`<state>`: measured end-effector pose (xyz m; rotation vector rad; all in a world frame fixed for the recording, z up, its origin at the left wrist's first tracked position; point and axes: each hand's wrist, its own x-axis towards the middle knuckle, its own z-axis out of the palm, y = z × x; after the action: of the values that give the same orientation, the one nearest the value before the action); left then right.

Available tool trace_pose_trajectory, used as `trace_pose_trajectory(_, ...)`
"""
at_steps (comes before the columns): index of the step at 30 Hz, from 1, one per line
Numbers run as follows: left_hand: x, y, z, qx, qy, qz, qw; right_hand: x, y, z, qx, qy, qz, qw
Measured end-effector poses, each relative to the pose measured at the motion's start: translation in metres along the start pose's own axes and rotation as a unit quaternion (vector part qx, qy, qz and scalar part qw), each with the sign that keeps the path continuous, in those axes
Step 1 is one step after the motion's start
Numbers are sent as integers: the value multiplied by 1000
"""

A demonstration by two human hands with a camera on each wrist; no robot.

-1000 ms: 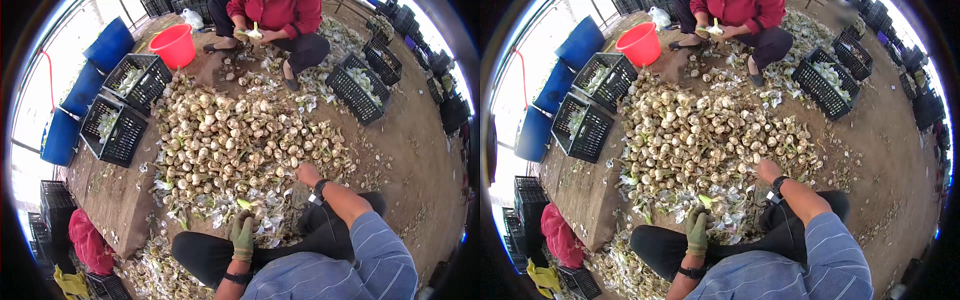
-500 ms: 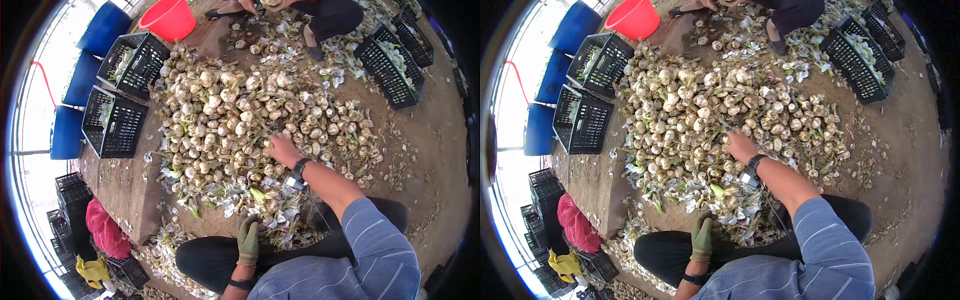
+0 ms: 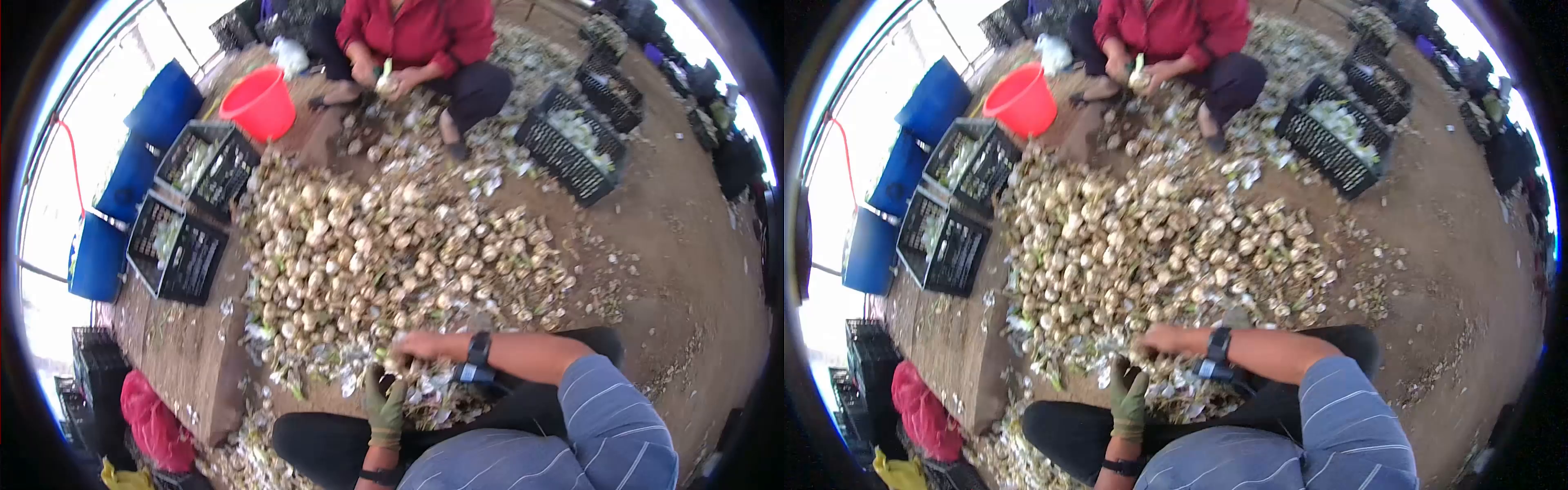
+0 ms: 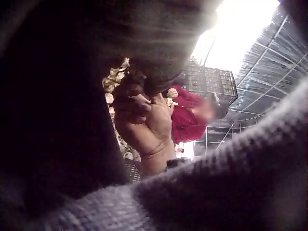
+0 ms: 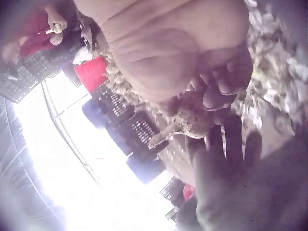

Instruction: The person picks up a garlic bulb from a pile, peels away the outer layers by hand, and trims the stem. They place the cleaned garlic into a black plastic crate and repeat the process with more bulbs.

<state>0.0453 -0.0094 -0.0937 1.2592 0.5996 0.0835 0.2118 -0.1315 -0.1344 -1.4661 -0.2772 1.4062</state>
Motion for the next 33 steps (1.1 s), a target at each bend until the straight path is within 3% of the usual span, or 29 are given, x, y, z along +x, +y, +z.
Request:
trace_pose_trajectory(1, 0, -1, 1, -28, -22, 41, 998, -14, -12, 22, 60, -11, 74, 995)
trace_pose_trajectory(2, -2, -5, -9, 26, -30, 13, 999, -12, 0, 39, 37, 7, 63, 997)
trace_pose_trajectory(5, -26, 37, 7, -18, -11, -2, 1000, -39, -7, 61, -72, 57, 41, 995)
trace_pose_trajectory(8, -42, 36, -4, 40, 19, -22, 999, -80, -23, 77, -174, 184, -125, 959)
trace_pose_trajectory(9, -46, 33, -6, 32, -6, 12, 999, -93, -28, 87, -188, 230, -177, 938)
trace_pose_trajectory(11, -47, 20, -9, 17, -54, 74, 996, -110, -34, 103, -205, 229, -226, 924)
trace_pose_trajectory(13, -51, 13, -10, 70, -24, 121, 990, -112, -27, 112, -257, 250, -253, 899)
trace_pose_trajectory(15, -56, 15, -9, 104, -9, 137, 985, -115, -21, 117, -201, 260, -229, 916)
trace_pose_trajectory(18, -71, 46, -5, 318, -7, 205, 926, -126, -18, 123, -151, 268, -179, 935)
trace_pose_trajectory(22, -76, 44, -2, 319, -6, 236, 918, -119, 5, 111, -192, 237, -150, 940)
trace_pose_trajectory(25, -75, 46, -2, 361, -26, 298, 883, -117, 11, 114, -122, 230, -171, 950)
trace_pose_trajectory(26, -76, 47, -2, 353, -31, 275, 893, -116, 12, 115, -113, 246, -159, 950)
trace_pose_trajectory(29, -72, 44, -4, 380, -25, 346, 857, -114, 13, 120, -183, 334, -177, 908)
trace_pose_trajectory(31, -78, 51, 5, 220, -38, 196, 955, -100, 24, 119, -92, 300, -211, 926)
trace_pose_trajectory(33, -71, 43, -3, 239, -60, 249, 937, -104, 28, 119, -78, 294, -232, 924)
